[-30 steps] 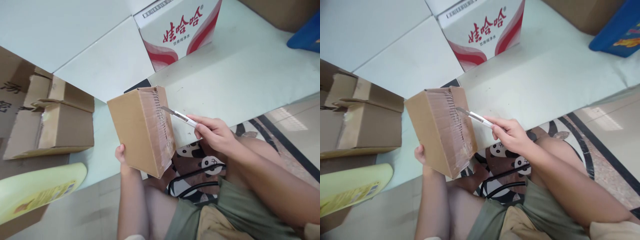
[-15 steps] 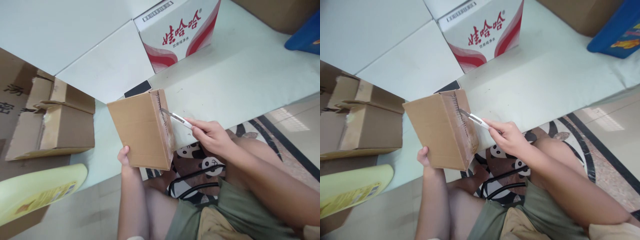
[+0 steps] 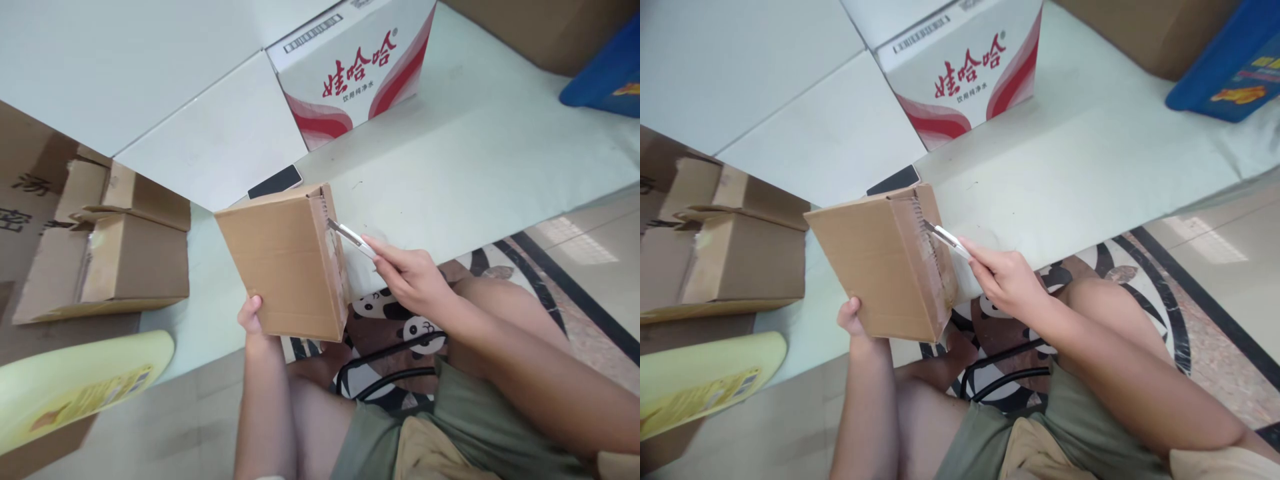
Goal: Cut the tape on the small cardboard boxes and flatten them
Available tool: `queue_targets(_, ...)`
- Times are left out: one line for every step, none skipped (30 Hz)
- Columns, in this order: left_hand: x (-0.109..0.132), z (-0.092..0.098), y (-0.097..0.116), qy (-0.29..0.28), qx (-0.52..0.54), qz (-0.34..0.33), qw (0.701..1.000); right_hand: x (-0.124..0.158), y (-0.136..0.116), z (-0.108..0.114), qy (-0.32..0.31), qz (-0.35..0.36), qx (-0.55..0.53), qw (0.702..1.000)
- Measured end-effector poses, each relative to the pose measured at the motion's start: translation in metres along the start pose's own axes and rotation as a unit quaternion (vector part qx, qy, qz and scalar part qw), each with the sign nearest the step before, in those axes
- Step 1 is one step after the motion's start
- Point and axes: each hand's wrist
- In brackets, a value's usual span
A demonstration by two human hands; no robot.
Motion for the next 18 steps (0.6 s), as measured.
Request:
queue_targets(0.000, 0.002, -0.001, 0.002, -0.003, 0.000, 1.000, 0.001, 0.000, 0.000, -0.005, 0.003, -0.002, 1.000)
queue_targets(0.000, 0.004, -0.001, 0.003, -0.009, 0.001, 1.000, 0.001, 0.000, 0.001, -0.008, 0.004, -0.003, 1.000)
queue_targets(0.000, 0.005, -0.001, 0.005, -0.014, 0.002, 1.000, 0.002, -0.001, 0.002, -0.012, 0.004, -0.005, 1.000)
queue_targets(0.000, 0.006, -0.002, 0.007, -0.018, 0.002, 1.000, 0.002, -0.001, 0.003, -0.015, 0.003, -0.007, 1.000)
queue_targets(0.000, 0.007, -0.002, 0.010, -0.019, 0.000, 1.000, 0.002, -0.002, 0.003, -0.017, 0.003, -0.009, 1.000)
queue_targets(0.000, 0.007, -0.002, 0.012, -0.019, -0.003, 1.000, 0.002, -0.002, 0.003, -0.019, 0.003, -0.012, 1.000)
queue_targets(0.001, 0.006, -0.002, 0.014, -0.017, -0.006, 1.000, 0.003, -0.003, 0.003, -0.020, 0.002, -0.015, 1.000)
queue_targets(0.001, 0.005, -0.001, 0.016, -0.013, -0.009, 1.000, 0.004, -0.004, 0.002, -0.020, 0.000, -0.017, 1.000)
queue_targets(0.001, 0.003, -0.001, 0.018, -0.009, -0.010, 1.000, 0.005, -0.004, 0.000, -0.022, -0.002, -0.018, 1.000)
queue_targets(0.001, 0.000, -0.001, 0.020, -0.005, -0.011, 1.000, 0.007, -0.004, -0.003, -0.030, -0.001, -0.017, 0.999)
queue_targets(0.000, -0.003, -0.001, 0.023, 0.000, -0.018, 1.000, 0.010, -0.004, -0.007, -0.043, 0.004, -0.015, 0.999)
queue_targets(-0.001, -0.006, -0.002, 0.028, 0.005, -0.029, 0.999, 0.012, -0.004, -0.011, -0.059, 0.014, -0.013, 0.998)
queue_targets(-0.002, -0.009, -0.002, 0.033, 0.012, -0.045, 0.998, 0.015, -0.004, -0.014, -0.074, 0.027, -0.013, 0.997)
queue_targets(-0.003, -0.012, -0.002, 0.039, 0.021, -0.063, 0.997, 0.017, -0.004, -0.016, -0.085, 0.039, -0.014, 0.996)
queue_targets(-0.005, -0.015, -0.002, 0.046, 0.031, -0.080, 0.995, 0.018, -0.004, -0.016, -0.090, 0.044, -0.019, 0.995)
queue_targets(-0.006, -0.016, -0.001, 0.053, 0.043, -0.093, 0.993, 0.018, -0.003, -0.014, -0.086, 0.040, -0.027, 0.995)
queue_targets(-0.007, -0.018, 0.000, 0.060, 0.056, -0.100, 0.992, 0.016, -0.001, -0.010, -0.076, 0.025, -0.033, 0.996)
queue_targets(-0.008, -0.019, 0.002, 0.063, 0.066, -0.098, 0.991, 0.014, 0.001, -0.005, -0.059, 0.004, -0.035, 0.998)
Point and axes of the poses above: each hand's wrist, its own x-axis away from the middle knuckle, its own z-axis out of the back of the hand, y = z × x, and after that the axes turned 3 degrees about y, right-handed
